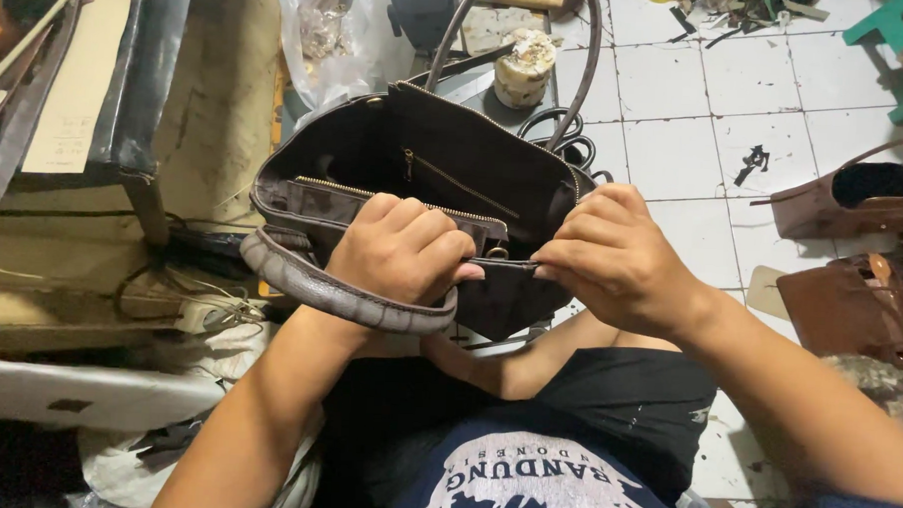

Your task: Inspecting a leather handbag by checking the zipper, interior compartments, and handles

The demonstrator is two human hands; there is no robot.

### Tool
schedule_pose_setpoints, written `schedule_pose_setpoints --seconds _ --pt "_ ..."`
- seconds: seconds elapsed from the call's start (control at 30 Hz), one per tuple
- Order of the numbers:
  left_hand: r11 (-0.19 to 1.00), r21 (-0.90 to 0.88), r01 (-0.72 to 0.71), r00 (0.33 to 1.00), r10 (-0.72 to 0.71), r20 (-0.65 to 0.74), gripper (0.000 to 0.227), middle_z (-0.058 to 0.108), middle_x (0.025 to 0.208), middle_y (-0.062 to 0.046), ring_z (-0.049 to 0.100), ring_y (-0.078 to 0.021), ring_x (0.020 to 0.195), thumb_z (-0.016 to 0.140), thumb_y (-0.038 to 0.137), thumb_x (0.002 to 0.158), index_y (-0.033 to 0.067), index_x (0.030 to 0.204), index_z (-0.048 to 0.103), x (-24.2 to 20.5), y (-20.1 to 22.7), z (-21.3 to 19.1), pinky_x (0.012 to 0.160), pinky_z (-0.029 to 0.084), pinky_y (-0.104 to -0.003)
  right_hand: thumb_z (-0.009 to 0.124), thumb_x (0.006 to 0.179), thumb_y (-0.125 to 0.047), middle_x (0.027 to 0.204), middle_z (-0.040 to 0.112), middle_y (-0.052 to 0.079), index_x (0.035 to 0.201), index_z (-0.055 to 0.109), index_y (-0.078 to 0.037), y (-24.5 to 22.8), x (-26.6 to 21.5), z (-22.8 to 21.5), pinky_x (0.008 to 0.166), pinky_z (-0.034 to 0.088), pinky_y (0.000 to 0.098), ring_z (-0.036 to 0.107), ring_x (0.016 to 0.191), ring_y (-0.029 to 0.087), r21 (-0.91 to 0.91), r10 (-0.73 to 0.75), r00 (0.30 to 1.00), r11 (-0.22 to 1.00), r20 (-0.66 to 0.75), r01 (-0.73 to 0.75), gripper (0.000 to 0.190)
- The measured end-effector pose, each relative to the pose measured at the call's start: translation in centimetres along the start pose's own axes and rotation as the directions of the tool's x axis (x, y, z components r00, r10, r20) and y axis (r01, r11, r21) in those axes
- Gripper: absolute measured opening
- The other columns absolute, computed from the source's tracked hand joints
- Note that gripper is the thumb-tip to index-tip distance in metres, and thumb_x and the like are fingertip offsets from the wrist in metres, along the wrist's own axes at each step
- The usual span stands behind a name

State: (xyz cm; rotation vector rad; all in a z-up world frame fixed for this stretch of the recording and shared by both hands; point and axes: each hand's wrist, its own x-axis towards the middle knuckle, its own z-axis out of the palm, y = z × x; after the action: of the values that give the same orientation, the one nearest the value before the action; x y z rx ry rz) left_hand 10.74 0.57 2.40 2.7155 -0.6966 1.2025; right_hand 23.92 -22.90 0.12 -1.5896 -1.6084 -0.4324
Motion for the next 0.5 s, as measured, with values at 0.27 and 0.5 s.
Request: schedule_pose_setpoints --seconds 0.27,0.5 --pt "0.999 -0.041 0.002 1.0 -0.002 0.0 0.033 0.056 0.082 0.001 0.058 -0.0203 0.073 0.048 0.042 0.108 0.0191 0.09 0.064 0.0 0.0 0.3 0.073 0.046 -0.034 0.072 0.093 -0.015 0.077 0.061 0.003 0.086 0.072 -0.01 -0.1 0.5 0.5 0.082 0.047 0.0417 0.062 0.073 0.025 0.024 -0.048 0.999 0.999 -0.02 0.049 0.008" --pt "0.911 -0.398 0.111 0.982 -0.038 0.186 0.025 0.068 0.091 0.0 0.066 -0.0211 0.081 0.071 0.042 0.094 0.018 0.101 0.071 1.8 0.1 -0.7 0.076 0.047 -0.034 0.067 0.093 -0.01 0.077 0.059 0.006 0.084 0.069 -0.008 -0.8 1.0 0.6 0.079 0.048 0.0414 0.061 0.072 0.027 -0.012 -0.106 0.993 0.994 -0.044 0.105 0.009"
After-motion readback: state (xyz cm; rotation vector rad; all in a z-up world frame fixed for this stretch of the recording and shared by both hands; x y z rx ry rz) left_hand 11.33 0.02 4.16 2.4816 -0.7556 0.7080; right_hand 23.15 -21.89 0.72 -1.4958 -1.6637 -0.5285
